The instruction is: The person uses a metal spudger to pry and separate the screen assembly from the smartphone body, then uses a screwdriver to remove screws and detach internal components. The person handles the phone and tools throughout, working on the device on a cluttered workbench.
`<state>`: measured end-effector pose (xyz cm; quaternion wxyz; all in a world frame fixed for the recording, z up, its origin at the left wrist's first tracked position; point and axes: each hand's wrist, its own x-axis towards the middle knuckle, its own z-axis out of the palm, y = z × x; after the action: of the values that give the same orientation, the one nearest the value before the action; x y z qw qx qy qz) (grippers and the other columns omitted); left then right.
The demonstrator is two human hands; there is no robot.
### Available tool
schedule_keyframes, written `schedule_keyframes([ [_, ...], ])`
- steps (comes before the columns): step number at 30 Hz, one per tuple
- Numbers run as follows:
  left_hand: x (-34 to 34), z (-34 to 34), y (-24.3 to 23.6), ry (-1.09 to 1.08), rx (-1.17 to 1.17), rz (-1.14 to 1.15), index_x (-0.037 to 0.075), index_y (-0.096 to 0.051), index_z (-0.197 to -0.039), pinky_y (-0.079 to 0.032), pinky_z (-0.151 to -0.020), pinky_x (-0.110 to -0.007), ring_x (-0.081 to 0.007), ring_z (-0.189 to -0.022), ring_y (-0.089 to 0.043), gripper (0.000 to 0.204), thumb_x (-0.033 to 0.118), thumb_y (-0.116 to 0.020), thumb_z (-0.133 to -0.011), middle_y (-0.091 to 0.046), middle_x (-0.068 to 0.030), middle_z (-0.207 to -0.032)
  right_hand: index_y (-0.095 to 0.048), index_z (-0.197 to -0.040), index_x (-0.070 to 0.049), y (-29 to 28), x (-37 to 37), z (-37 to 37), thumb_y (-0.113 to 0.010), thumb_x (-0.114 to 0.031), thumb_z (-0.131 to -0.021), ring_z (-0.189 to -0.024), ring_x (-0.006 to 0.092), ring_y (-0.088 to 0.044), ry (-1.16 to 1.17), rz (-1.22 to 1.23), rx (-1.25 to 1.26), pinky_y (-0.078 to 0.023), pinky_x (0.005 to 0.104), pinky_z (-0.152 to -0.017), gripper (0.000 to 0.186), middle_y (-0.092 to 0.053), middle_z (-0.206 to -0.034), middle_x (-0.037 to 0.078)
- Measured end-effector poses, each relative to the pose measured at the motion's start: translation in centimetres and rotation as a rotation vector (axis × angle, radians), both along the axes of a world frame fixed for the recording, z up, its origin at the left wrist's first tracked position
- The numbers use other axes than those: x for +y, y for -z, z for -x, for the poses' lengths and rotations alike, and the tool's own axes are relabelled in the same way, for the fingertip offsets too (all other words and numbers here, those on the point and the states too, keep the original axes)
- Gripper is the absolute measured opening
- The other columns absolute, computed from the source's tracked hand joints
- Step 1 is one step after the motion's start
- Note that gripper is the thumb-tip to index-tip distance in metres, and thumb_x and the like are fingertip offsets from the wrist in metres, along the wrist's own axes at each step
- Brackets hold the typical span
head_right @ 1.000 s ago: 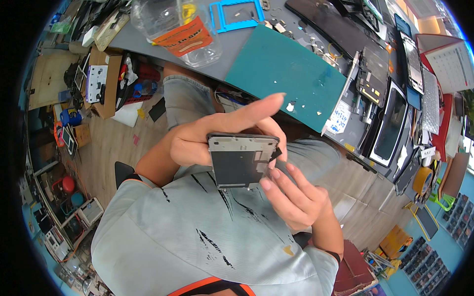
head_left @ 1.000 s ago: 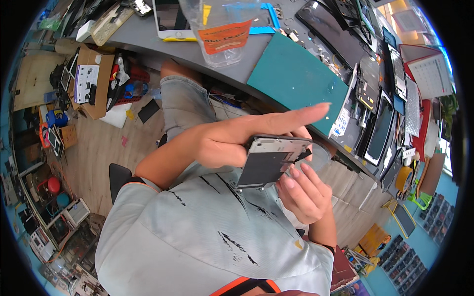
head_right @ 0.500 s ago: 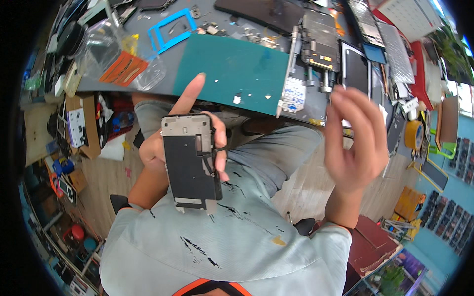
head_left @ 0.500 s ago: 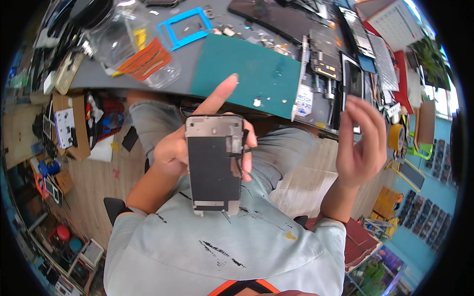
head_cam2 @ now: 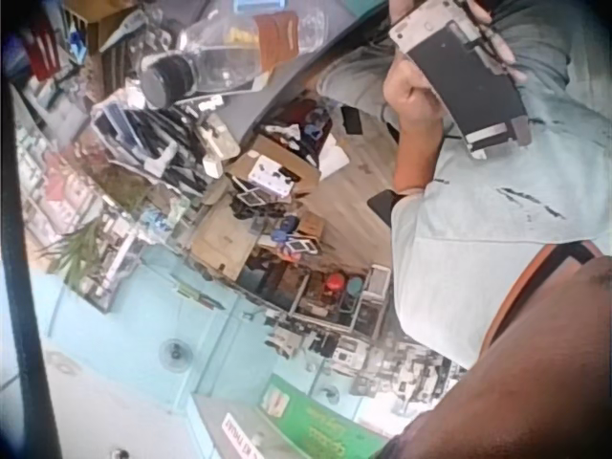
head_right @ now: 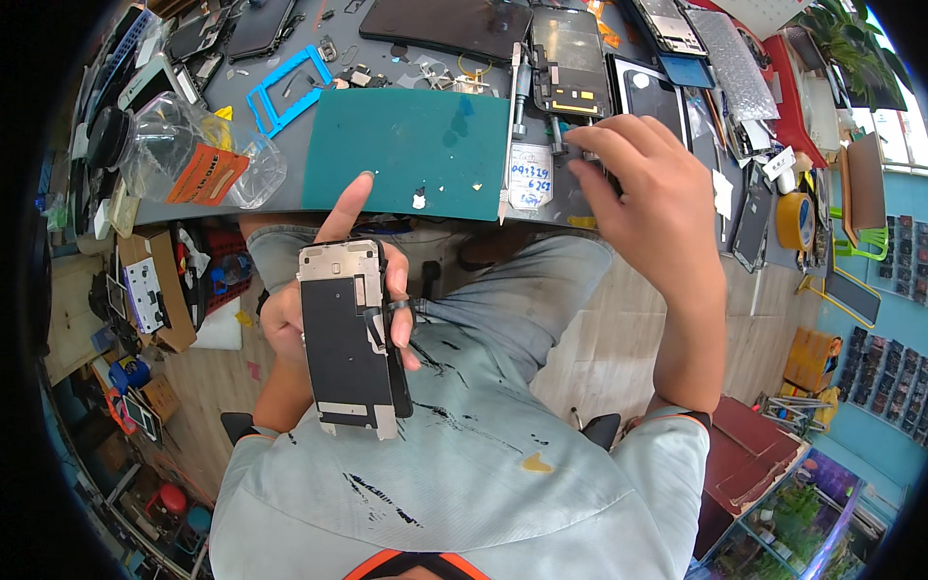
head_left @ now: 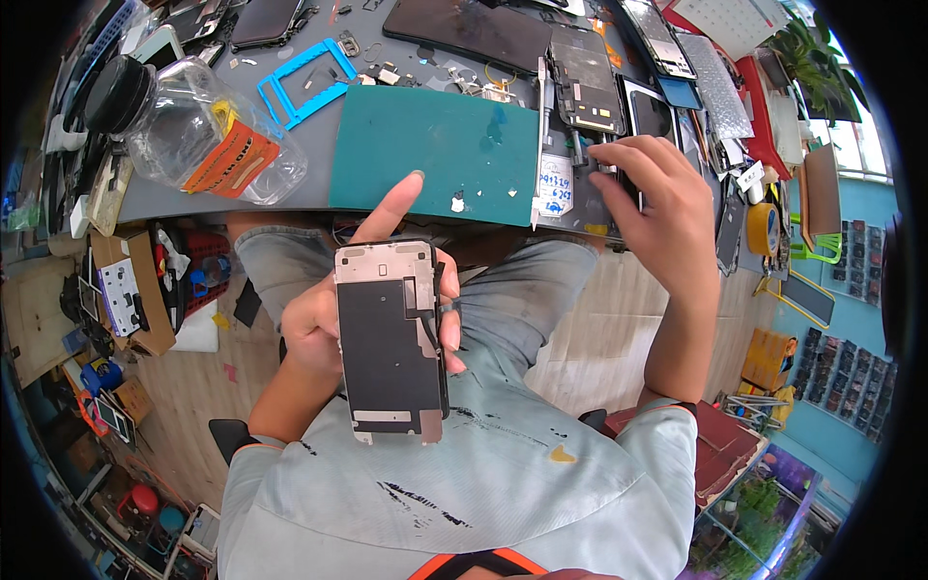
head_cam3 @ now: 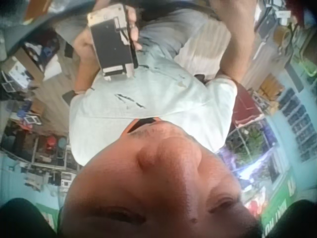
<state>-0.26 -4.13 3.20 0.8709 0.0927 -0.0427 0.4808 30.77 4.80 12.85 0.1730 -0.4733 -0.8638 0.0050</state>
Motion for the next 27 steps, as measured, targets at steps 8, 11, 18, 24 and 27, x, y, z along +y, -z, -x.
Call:
schedule_keyframes([
  [8,0.7,0.0,0.6,0.065,0.049,-0.096,0.022,0.003,-0.179,-0.061,-0.094,-0.068,-0.0469,-0.114,-0.070,0.129,0.009,-0.054,-0.063,-0.057,-0.0321,-0.141,-0.077,-0.112,-0.008,2.4,0.2,1.5,-0.082,-0.010,-0.089,-0.092,0.0259,-0.072,0.042,-0.152,-0.032,-0.058,0.0385,-0.077,0.024,-0.073,-0.102,0.005],
  [11,0.8,0.4,0.7,0.056,0.092,-0.108,0.023,0.003,-0.179,-0.061,-0.096,-0.066,-0.0457,-0.113,-0.070,0.130,0.010,-0.054,-0.062,-0.057,-0.0316,-0.140,-0.076,-0.111,-0.007,2.6,0.0,1.3,-0.083,-0.009,-0.087,-0.094,0.0265,-0.073,0.057,-0.205,0.017,-0.058,0.0392,-0.077,0.025,-0.074,-0.104,0.006],
  [18,1.4,0.6,0.7,0.051,0.133,-0.132,0.024,0.004,-0.179,-0.062,-0.097,-0.063,-0.0440,-0.113,-0.071,0.132,0.011,-0.054,-0.062,-0.058,-0.0304,-0.138,-0.075,-0.113,-0.006,2.8,0.1,2.5,-0.079,-0.004,-0.089,-0.090,0.0270,-0.071,0.050,-0.230,-0.046,-0.058,0.0391,-0.076,0.024,-0.073,-0.102,0.007],
  [24,1.5,0.3,0.6,0.070,0.116,-0.120,0.024,0.007,-0.179,-0.061,-0.098,-0.062,-0.0423,-0.114,-0.071,0.133,0.011,-0.055,-0.062,-0.058,-0.0288,-0.139,-0.075,-0.111,-0.005,2.6,-0.4,2.5,-0.078,-0.004,-0.090,-0.091,0.0267,-0.070,0.066,-0.206,0.007,-0.057,0.0391,-0.076,0.022,-0.071,-0.105,0.008],
  [27,1.6,0.3,0.9,0.082,0.110,-0.080,0.027,0.005,-0.179,-0.060,-0.096,-0.069,-0.0467,-0.112,-0.071,0.132,0.008,-0.058,-0.065,-0.057,-0.0313,-0.137,-0.074,-0.108,-0.005,2.5,-0.1,2.8,-0.079,-0.006,-0.091,-0.090,0.0278,-0.069,-0.004,-0.180,-0.057,-0.056,0.0399,-0.076,0.018,-0.069,-0.104,0.009],
])
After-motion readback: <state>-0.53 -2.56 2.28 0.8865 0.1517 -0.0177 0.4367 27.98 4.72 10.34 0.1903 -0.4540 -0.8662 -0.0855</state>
